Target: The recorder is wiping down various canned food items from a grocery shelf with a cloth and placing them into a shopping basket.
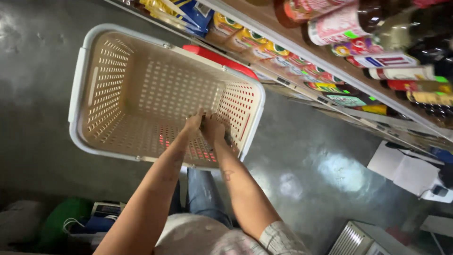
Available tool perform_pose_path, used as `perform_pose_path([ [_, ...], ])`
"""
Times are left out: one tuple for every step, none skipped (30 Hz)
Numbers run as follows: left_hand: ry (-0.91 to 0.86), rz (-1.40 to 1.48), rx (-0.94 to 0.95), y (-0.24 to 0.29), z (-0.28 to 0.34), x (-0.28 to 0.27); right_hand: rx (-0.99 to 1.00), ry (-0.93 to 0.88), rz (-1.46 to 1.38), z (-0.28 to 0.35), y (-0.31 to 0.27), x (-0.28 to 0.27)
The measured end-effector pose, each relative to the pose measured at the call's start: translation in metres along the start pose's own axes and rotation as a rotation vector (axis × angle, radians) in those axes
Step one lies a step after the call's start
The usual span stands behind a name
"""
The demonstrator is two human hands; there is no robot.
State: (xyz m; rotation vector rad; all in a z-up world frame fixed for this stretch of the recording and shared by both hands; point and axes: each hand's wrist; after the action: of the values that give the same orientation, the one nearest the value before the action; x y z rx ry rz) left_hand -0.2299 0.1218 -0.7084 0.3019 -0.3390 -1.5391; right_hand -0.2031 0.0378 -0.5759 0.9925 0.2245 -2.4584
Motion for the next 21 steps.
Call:
perform_pose_path([
  [0.08, 0.186, -0.058, -0.002, 0.0, 0.003, 0.082, 0.376, 0.14, -0.011, 0.001, 0.033],
  [0.158, 0.369, -0.113, -0.002, -0.002, 0.006, 0.168, 0.756, 0.279, -0.022, 0.003, 0.065],
  [0.157, 0.371, -0.113, -0.027, -0.046, 0.008, 0.166, 0.755, 0.281, -0.048, 0.008, 0.095],
  [0.116, 0.328, -0.115, -0.055, -0.087, 0.012, 0.137, 0.794, 0.277, -0.069, 0.013, 0.127],
  [0.075, 0.284, -0.117, -0.084, -0.127, 0.016, 0.108, 0.833, 0.273, -0.089, 0.018, 0.159],
  [0.077, 0.284, -0.111, -0.08, -0.125, 0.014, 0.108, 0.84, 0.273, -0.083, 0.014, 0.144],
  [0.046, 0.266, -0.089, -0.077, -0.123, 0.012, 0.068, 0.639, 0.216, -0.075, 0.011, 0.128],
  [0.012, 0.248, -0.07, -0.077, -0.117, 0.013, 0.028, 0.433, 0.161, -0.062, 0.008, 0.114],
  [0.012, 0.248, -0.068, -0.075, -0.109, 0.014, 0.029, 0.435, 0.162, -0.063, 0.01, 0.114],
  [-0.039, 0.219, -0.042, -0.073, -0.099, 0.015, 0.027, 0.377, 0.125, -0.063, 0.011, 0.113],
  [-0.09, 0.189, -0.015, -0.071, -0.087, 0.017, 0.026, 0.319, 0.087, -0.061, 0.012, 0.112],
  [-0.094, 0.184, -0.01, -0.072, -0.106, 0.019, 0.033, 0.323, 0.087, -0.058, 0.013, 0.099],
  [-0.066, 0.133, 0.074, -0.074, -0.123, 0.022, 0.144, 0.21, -0.073, -0.052, 0.013, 0.086],
  [-0.037, 0.084, 0.166, -0.069, -0.142, 0.024, 0.254, 0.105, -0.231, -0.049, 0.015, 0.07],
  [-0.04, 0.08, 0.18, -0.03, -0.074, -0.001, 0.26, 0.118, -0.231, -0.042, 0.016, 0.048],
  [-0.016, -0.188, 0.321, 0.017, -0.011, -0.015, 0.416, -0.036, -0.48, -0.039, 0.017, 0.021],
  [0.014, -0.457, 0.459, 0.058, 0.059, -0.016, 0.564, -0.193, -0.732, -0.034, 0.019, -0.007],
  [0.013, -0.471, 0.484, 0.092, 0.105, -0.025, 0.57, -0.167, -0.744, -0.006, 0.035, -0.035],
  [-0.013, -0.548, 0.529, 0.125, 0.155, -0.033, 0.311, 0.198, -0.715, 0.025, 0.052, -0.062],
  [-0.031, -0.637, 0.596, 0.171, 0.203, -0.043, 0.049, 0.583, -0.652, 0.051, 0.071, -0.1],
  [-0.022, -0.663, 0.644, 0.199, 0.254, -0.045, 0.059, 0.638, -0.652, 0.088, 0.081, -0.14],
])
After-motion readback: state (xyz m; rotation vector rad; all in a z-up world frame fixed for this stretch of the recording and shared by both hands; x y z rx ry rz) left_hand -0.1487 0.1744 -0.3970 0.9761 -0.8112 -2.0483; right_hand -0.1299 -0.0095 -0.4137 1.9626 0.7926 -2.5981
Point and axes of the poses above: each hand's wrist, its own z-axis away from the middle knuckle, its own x-axis out of the palm, y = z × x, and after that the axes turned 7 degrees about z, right-handed
